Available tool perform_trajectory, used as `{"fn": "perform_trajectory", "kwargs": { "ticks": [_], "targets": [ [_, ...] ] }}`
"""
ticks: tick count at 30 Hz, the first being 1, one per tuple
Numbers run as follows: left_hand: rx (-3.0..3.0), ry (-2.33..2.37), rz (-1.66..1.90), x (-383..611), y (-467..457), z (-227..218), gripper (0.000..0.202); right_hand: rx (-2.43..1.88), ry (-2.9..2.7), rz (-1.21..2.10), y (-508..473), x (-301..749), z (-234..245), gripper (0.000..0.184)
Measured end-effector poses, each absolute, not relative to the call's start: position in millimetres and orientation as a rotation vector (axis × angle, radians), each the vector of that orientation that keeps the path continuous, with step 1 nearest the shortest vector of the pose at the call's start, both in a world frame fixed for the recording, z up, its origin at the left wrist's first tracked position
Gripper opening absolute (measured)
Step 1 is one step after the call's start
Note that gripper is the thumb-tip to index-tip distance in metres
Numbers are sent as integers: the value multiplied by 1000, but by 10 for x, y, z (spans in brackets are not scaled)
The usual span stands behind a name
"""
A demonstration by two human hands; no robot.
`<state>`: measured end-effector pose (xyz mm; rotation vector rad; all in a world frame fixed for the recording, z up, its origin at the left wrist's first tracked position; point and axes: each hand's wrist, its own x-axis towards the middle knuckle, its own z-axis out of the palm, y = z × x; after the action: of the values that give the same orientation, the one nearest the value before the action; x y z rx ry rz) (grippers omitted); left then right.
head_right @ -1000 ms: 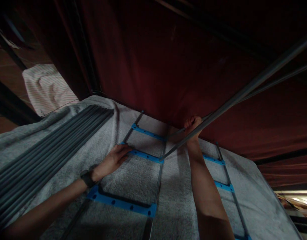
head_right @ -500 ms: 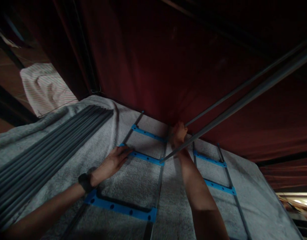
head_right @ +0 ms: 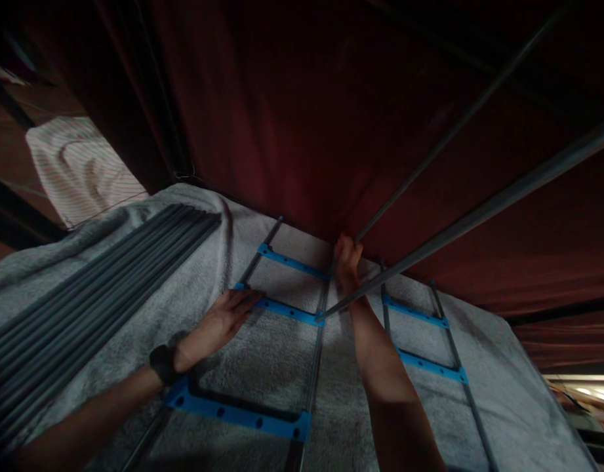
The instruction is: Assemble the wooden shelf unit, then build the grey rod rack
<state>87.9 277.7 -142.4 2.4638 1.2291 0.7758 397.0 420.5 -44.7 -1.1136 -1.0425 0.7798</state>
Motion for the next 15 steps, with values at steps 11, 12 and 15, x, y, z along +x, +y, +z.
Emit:
{"fn": "perform_trajectory", "kwargs": {
  "ticks": [11,12,15],
  "targets": [
    [2462,1222,738,869,2774,-1434,43,-1137,-1024,828,4136,4021,-454,51],
    [2460,1222,741,870,2775,-1440,43,-1135,-1028,832,4141,4018,-452,51],
    [2441,1231,776,877,2772,-1441,44,-1148,-1036,831,4145,3995,-431,52]
  ]
}}
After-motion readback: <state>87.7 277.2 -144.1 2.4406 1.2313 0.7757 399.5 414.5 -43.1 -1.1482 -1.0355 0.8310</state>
